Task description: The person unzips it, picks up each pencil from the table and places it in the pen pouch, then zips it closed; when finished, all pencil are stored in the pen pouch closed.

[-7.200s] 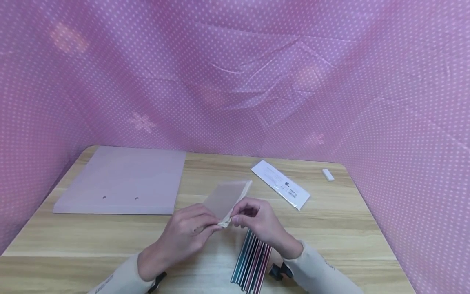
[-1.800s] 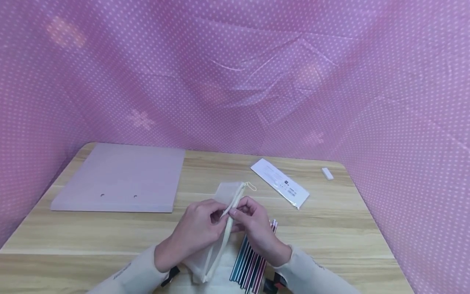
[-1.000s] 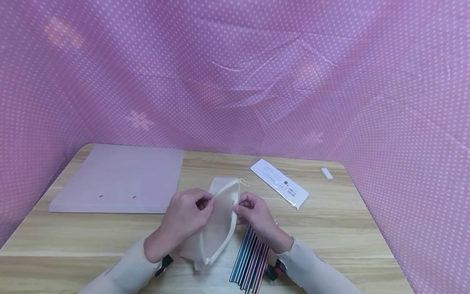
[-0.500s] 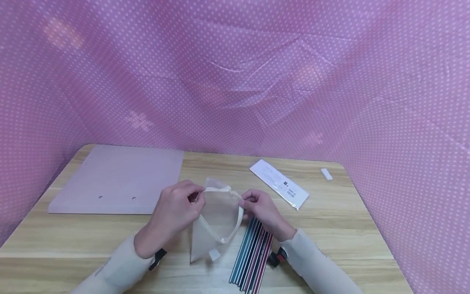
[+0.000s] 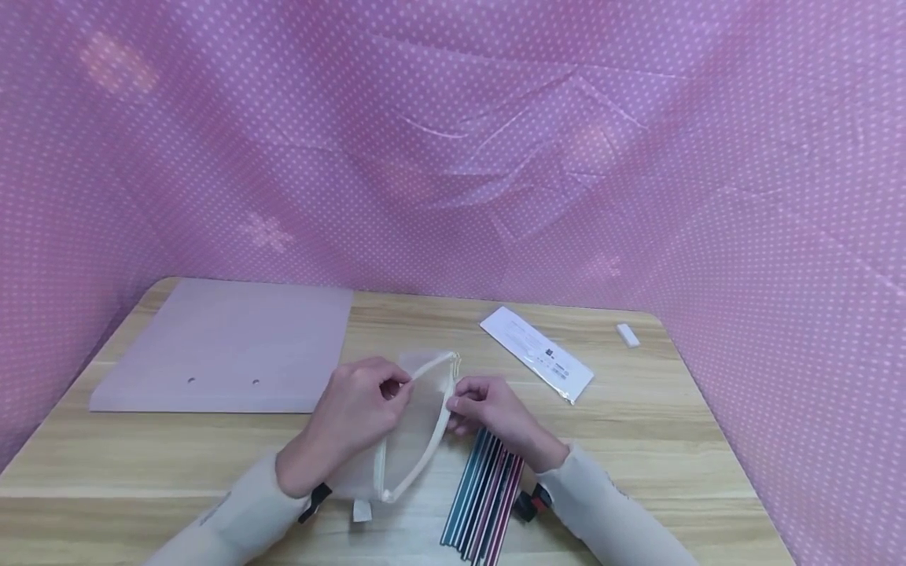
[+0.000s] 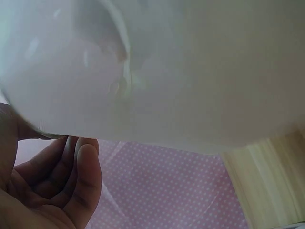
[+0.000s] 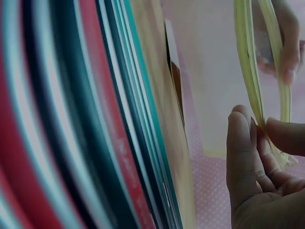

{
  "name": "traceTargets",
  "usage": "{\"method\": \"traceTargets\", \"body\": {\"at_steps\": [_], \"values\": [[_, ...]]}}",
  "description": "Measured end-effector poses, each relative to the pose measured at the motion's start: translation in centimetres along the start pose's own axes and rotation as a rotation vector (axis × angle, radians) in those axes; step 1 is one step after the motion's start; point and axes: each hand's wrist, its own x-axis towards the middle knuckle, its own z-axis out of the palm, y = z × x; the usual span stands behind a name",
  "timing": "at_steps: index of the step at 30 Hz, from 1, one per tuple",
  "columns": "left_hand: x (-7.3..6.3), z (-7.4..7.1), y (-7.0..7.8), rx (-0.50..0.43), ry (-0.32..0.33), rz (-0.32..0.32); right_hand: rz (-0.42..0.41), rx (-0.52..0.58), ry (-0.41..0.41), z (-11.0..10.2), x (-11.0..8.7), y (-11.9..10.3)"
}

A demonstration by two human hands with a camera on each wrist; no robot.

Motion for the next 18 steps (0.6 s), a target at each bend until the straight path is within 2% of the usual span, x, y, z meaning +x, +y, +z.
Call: {"method": "traceTargets", "body": {"at_steps": [3, 8, 13, 18], "values": [[-0.12, 0.24, -0.02, -0.006, 0.007, 0.020, 0.001, -0.001, -0.014, 0.17, -0.06, 0.17], [-0.12, 0.36, -0.14, -0.001, 0.029, 0.029, -0.010, 0.000, 0.009, 0.00, -0.02, 0.38], [0.02, 0.26, -0.36, -0.015, 0.029, -0.015, -0.021, 0.013, 0.040, -0.30, 0.02, 0.37], [0.13, 0.17, -0.55, -0.026, 0.010, -0.072, -0.038, 0.031, 0.026, -0.80, -0.26, 0.27]]}}
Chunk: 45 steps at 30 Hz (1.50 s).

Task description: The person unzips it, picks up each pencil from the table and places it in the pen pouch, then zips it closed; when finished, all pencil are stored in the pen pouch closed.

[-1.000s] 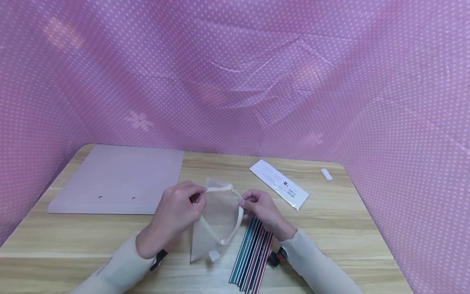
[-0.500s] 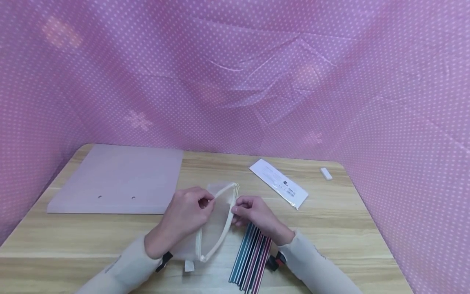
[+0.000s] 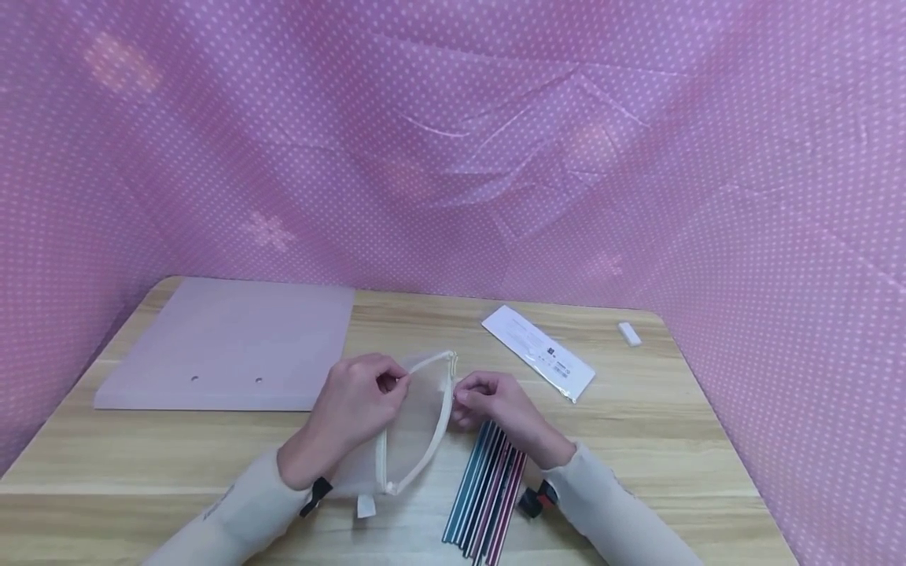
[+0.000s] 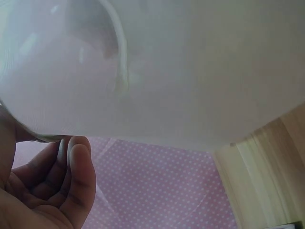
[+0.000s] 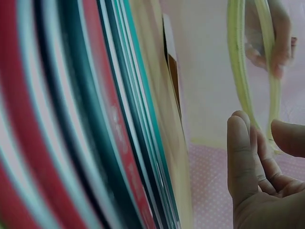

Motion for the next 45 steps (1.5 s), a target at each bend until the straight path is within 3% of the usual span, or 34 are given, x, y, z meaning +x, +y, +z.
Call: {"method": "traceTargets", "body": {"at_steps": [7, 12, 21, 28, 35, 41, 45], "values": [[0.2, -0.1, -0.2, -0.001, -0.018, -0.048, -0.046, -0.052, -0.010, -1.2, -0.6, 0.1], [0.2, -0.1, -0.4, -0.010, -0.010, -0.053, -0.076, -0.191, -0.031, -1.9, -0.9, 0.1], [0.2, 0.0, -0.6, -0.014, 0.004, -0.035, -0.237, -0.441, -0.297, -2.6, -0.5, 0.6], [0.1, 0.1, -0.6, -0.014, -0.005, -0.044, -0.318, -0.741, -0.470, -2.7, -0.6, 0.6], [0.1, 0.1, -0.6, -0.017, -0.011, -0.035, -0.402, -0.960, -0.566, -2.5, -0.6, 0.6], [0.1, 0.1, -0.5, -0.025, -0.026, -0.045, -0.475, -1.024, -0.606, -2.6, -0.3, 0.7], [0.0, 0.1, -0.5, -0.026, -0.028, -0.050, -0.481, -1.022, -0.627, -2.5, 0.0, 0.8]]}}
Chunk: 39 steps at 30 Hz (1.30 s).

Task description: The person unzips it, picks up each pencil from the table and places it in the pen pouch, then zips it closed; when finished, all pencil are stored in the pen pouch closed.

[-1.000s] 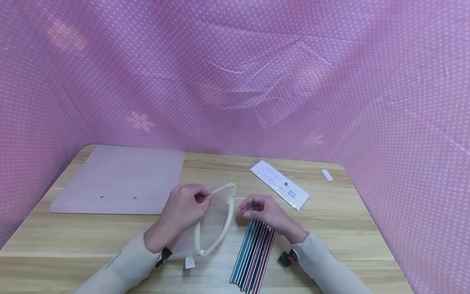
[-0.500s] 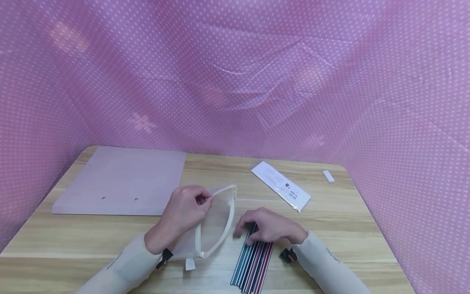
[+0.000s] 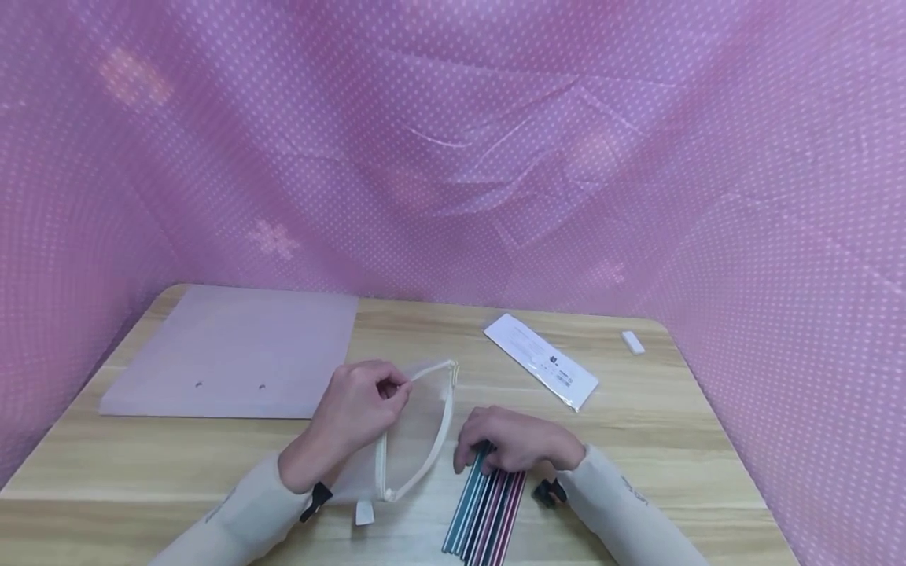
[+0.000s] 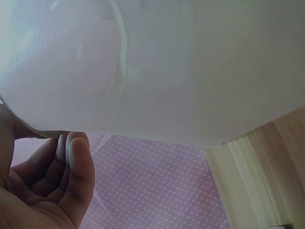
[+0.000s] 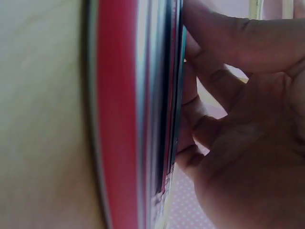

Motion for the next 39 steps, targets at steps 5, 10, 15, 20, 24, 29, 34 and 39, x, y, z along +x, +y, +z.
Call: {"method": "traceTargets", "body": {"at_steps": [5, 10, 15, 20, 24, 29, 34, 39], "values": [[-0.2, 0.1, 0.0, -0.006, -0.003, -0.001, -0.026, -0.016, -0.004, 0.2, 0.0, 0.3], [-0.2, 0.2, 0.0, -0.006, 0.017, 0.001, -0.032, -0.003, -0.012, 0.1, 0.0, 0.4], [-0.3, 0.3, -0.2, -0.010, 0.023, 0.008, -0.015, 0.048, -0.018, 0.1, 0.1, 0.4], [-0.3, 0.3, -0.2, -0.004, 0.029, 0.008, -0.009, 0.058, -0.004, 0.1, 0.0, 0.5], [-0.2, 0.3, -0.2, -0.001, 0.028, 0.007, -0.012, 0.109, 0.033, -0.1, -0.1, 0.4], [-0.2, 0.3, -0.4, -0.007, 0.031, 0.010, -0.016, 0.210, 0.061, -0.7, -0.6, 0.2], [-0.2, 0.3, -0.4, -0.007, 0.038, 0.014, -0.021, 0.318, 0.063, -1.4, -1.2, 0.0], [-0.2, 0.2, -0.4, -0.008, 0.037, 0.009, -0.034, 0.381, 0.076, -2.0, -1.6, -0.3]]}}
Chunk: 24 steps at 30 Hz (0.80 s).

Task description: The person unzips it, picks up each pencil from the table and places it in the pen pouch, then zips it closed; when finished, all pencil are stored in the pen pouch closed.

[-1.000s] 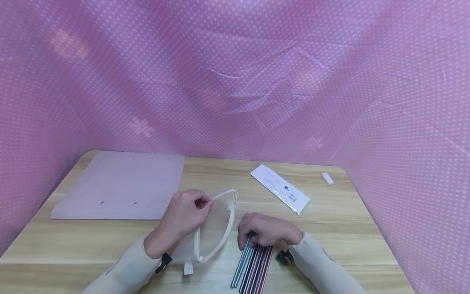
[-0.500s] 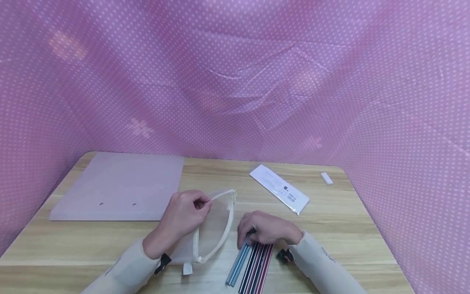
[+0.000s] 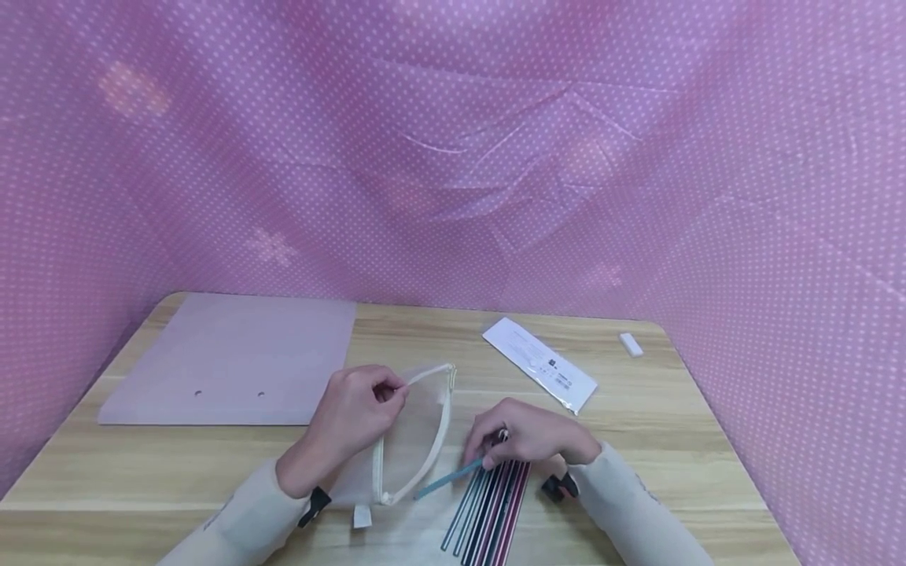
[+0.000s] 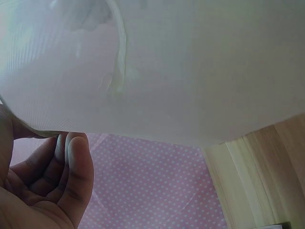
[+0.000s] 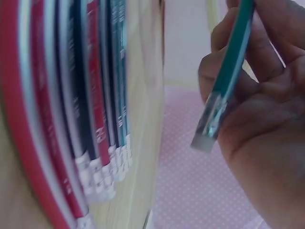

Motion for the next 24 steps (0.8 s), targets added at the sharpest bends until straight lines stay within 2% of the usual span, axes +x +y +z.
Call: {"method": "traceTargets", "body": {"at_steps": [4, 8, 12, 16, 21, 24], "values": [[-0.05, 0.05, 0.02, -0.004, -0.010, -0.018, 0.012, 0.139, 0.100, -0.17, -0.21, -0.16], [0.03, 0.04, 0.07, -0.012, -0.018, -0.032, 0.025, 0.287, 0.261, -0.33, -0.29, -0.26], [0.14, -0.11, 0.16, -0.010, -0.008, -0.031, 0.073, 0.352, 0.384, -0.37, -0.39, -0.18], [0.25, -0.35, 0.26, -0.018, 0.000, -0.032, 0.123, 0.377, 0.405, -0.40, -0.38, 0.06], [0.27, -0.50, 0.24, -0.022, 0.007, -0.048, 0.218, 0.374, 0.385, -0.48, -0.25, 0.23], [0.29, -0.49, 0.13, -0.014, 0.021, -0.041, 0.240, 0.380, 0.371, -0.55, -0.17, 0.18]]}}
